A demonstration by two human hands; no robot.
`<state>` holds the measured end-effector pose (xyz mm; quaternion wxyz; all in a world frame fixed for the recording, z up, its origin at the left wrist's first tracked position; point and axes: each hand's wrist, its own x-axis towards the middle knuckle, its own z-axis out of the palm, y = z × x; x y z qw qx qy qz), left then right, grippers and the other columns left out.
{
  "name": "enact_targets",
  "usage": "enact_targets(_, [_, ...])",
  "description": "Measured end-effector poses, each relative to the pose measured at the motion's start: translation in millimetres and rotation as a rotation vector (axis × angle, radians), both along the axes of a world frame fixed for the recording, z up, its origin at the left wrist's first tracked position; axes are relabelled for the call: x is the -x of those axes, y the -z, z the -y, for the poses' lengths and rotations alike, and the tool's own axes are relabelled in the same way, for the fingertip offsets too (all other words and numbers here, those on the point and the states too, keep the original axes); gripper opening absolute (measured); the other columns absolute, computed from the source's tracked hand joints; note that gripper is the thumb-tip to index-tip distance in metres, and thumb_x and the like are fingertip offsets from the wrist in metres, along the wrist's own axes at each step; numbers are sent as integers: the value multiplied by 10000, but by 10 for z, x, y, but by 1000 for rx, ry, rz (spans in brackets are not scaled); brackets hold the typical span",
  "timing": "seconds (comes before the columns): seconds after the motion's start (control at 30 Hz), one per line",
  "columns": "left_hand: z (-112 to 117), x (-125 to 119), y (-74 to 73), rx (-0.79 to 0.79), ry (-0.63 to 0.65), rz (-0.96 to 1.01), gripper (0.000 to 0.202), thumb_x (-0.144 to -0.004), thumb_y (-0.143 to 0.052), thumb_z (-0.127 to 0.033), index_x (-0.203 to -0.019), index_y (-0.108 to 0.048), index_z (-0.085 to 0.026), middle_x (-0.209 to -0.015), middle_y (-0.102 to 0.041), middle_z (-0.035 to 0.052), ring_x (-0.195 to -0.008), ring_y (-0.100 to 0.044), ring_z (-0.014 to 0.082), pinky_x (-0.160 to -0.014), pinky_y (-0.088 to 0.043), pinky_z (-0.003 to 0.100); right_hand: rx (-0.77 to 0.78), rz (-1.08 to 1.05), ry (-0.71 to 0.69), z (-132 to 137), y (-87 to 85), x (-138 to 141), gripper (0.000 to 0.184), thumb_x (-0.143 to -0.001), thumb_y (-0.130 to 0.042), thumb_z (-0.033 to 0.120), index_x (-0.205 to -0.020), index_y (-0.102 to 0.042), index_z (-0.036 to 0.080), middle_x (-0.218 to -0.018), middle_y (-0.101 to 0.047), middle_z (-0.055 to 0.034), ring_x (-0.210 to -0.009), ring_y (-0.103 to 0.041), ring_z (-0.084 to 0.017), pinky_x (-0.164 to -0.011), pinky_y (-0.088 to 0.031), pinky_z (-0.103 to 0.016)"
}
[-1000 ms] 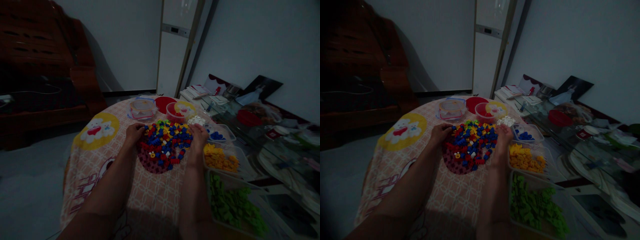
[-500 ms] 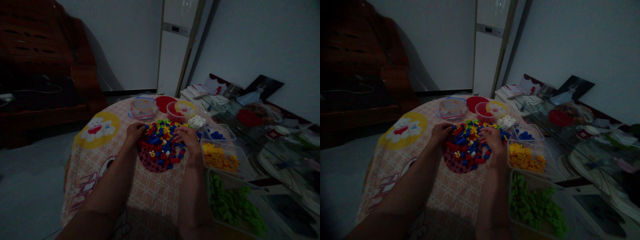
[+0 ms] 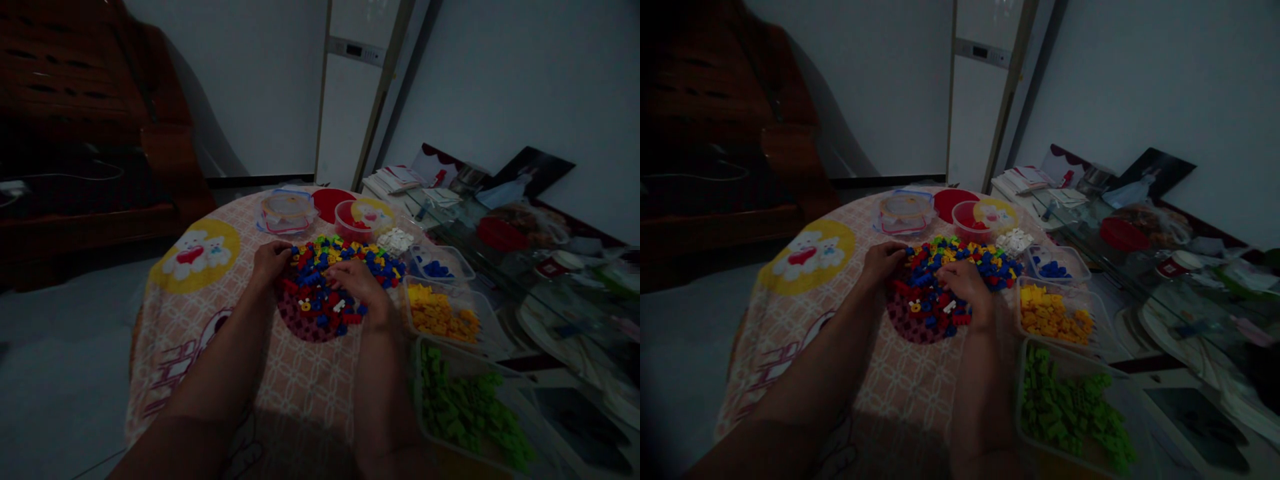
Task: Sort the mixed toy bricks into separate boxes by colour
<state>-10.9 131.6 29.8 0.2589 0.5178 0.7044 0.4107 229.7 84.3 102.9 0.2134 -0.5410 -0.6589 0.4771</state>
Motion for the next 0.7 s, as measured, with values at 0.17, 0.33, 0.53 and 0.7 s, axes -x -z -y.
enact_targets(0.17, [16,-11,-31,4,-1,-28,305,-792,-632,-280,-1018,-823,-206,-1030,-817,57,-969,-737,231,-893,-538,295,-61,8,161,25,-87,-308,145,-856,-636,113,-897,-769,152,-743,-740,0,-652,-687,-109,-568,-508,-158])
enact_targets(0.33, [15,-8,-27,-5,-2,-38,292,-796,-635,-274,-1009,-824,-212,-1020,-818,58,-971,-735,234,-877,-537,293,110,188,67,136,-183,-310,155,-827,-678,86,-679,-681,134,-542,-638,17,-452,-586,-89,-451,-435,-160])
enact_targets(0.53, [-10,8,12,-2,-4,-28,310,-798,-633,-278,-1031,-824,-206,-1044,-816,62,-956,-740,228,-898,-534,296,291,456,-71,169,-206,-42,312,-875,-711,146,-583,-601,157,-453,-580,14,-402,-552,-112,-452,-457,-207])
enact_targets(0.7, [-22,20,43,-9,7,-15,324,-795,-637,-297,-1043,-822,-201,-1048,-815,73,-953,-740,233,-895,-539,303,114,562,-153,104,-69,84,62,-819,-752,142,-757,-758,140,-615,-715,-35,-527,-658,-151,-572,-521,-234])
